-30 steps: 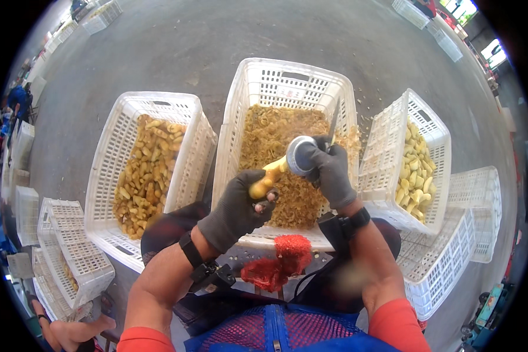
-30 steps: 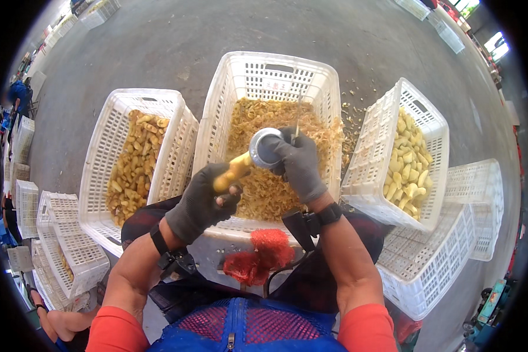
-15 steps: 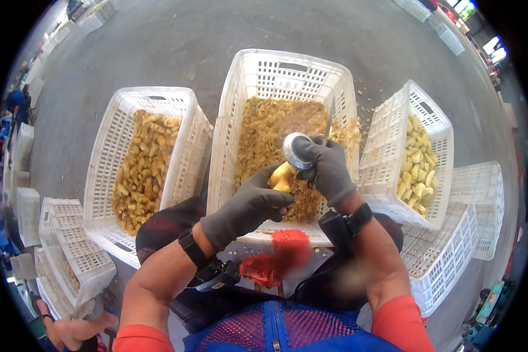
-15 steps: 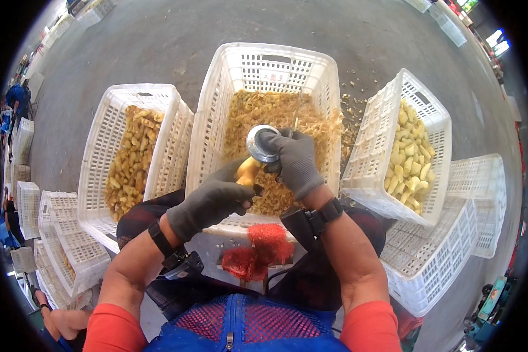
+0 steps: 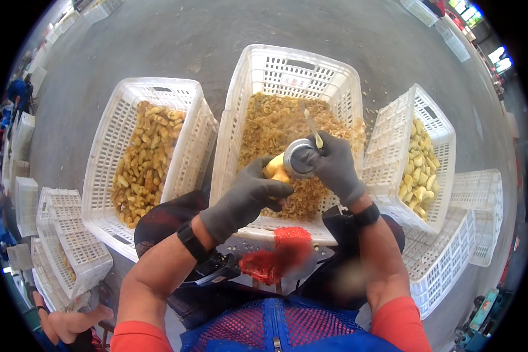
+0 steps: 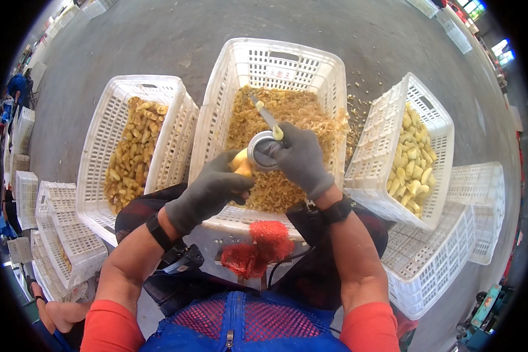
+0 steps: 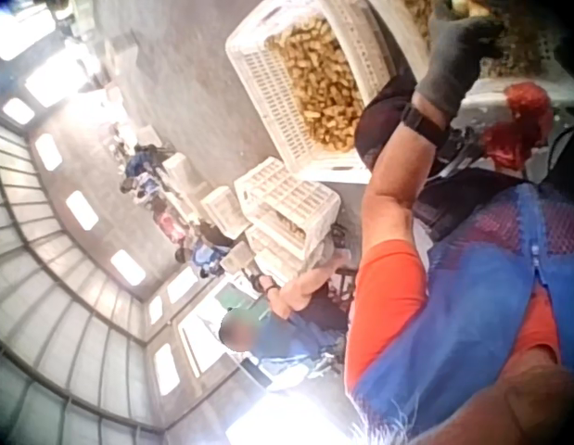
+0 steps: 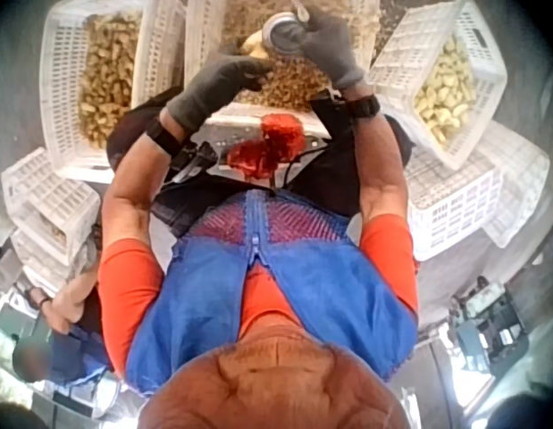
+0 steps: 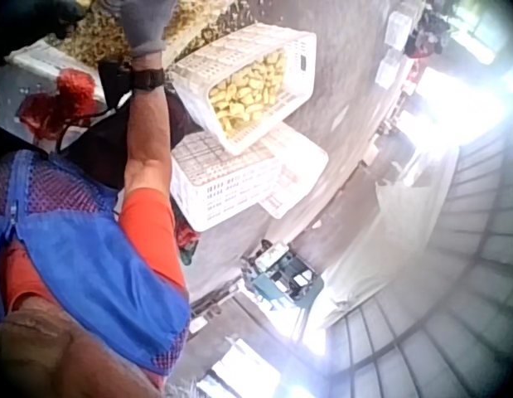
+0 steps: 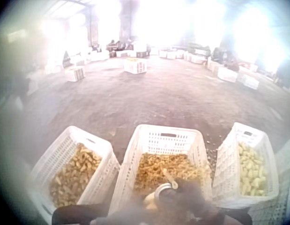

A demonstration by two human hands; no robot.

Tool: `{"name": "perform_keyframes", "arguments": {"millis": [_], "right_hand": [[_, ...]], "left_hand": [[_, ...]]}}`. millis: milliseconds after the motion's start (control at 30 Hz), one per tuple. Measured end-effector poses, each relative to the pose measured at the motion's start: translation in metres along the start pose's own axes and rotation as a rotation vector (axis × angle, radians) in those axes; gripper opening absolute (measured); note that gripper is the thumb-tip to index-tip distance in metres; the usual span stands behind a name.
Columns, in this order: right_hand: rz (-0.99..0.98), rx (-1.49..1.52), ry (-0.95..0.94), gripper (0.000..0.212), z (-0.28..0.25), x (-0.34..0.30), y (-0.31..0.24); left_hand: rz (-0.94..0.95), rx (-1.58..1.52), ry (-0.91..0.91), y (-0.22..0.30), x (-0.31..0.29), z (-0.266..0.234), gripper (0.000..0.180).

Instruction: The person is peeling mangoes using a handheld peeler tool, dropping the skins into a plastic crate and placing the peeled fruit into a separate crate.

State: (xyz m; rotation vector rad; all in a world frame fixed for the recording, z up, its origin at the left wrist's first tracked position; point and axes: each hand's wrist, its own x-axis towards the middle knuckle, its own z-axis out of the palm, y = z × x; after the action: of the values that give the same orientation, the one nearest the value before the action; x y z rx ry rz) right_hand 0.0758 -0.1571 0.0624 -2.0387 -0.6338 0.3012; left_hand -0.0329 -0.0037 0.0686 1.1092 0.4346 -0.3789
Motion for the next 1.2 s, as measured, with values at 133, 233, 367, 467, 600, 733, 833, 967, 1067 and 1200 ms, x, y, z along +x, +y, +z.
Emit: {"name": "perform_keyframes", "arguments": {"millis": [133, 233, 367, 467, 600, 733, 833, 967, 1067, 1200], "right_hand": [[-0.218, -0.359, 0.129, 0.012, 0.007, -0.004, -0.002], [-0.457, -0.363, 0.271, 0.016, 0.011, -0.010, -0.002], [-0.464, -0.355, 0.349, 0.017, 0.010, -0.017, -0.010], [-0.013, 0.005, 0.531, 0.014, 0.002, -0.016, -0.003], [0.249, 0.488, 0.445, 0.010, -0.024, -0.016, -0.008], [0.124, 0.409, 0.273, 0.010, -0.006, -0.018, -0.010], [0.039, 0.341, 0.234, 0.010, 0.001, -0.015, -0.008], [-0.171, 0.142, 0.224, 0.010, 0.008, -0.006, 0.006], [-0.227, -0.100, 0.250, 0.012, 0.008, -0.007, 0.002], [-0.321, -0.318, 0.255, 0.012, 0.012, -0.012, -0.006]], "left_hand": [[-0.058, -0.034, 0.086, 0.000, -0.002, -0.001, 0.035], [0.048, 0.103, 0.058, -0.003, 0.001, -0.004, 0.025], [0.350, 0.400, -0.068, -0.015, 0.006, -0.019, 0.026], [0.217, 0.041, 0.020, -0.017, 0.006, -0.020, 0.020], [0.332, -0.040, 0.024, -0.023, 0.002, -0.032, 0.023], [0.167, -0.191, -0.030, -0.010, 0.003, -0.023, 0.023], [0.165, -0.148, -0.028, -0.008, 0.003, -0.017, 0.023], [0.149, 0.022, 0.022, -0.004, 0.002, -0.008, 0.021], [0.250, 0.283, 0.072, -0.005, 0.000, -0.001, 0.020], [0.057, 0.002, 0.146, -0.003, 0.002, 0.000, 0.021]]}}
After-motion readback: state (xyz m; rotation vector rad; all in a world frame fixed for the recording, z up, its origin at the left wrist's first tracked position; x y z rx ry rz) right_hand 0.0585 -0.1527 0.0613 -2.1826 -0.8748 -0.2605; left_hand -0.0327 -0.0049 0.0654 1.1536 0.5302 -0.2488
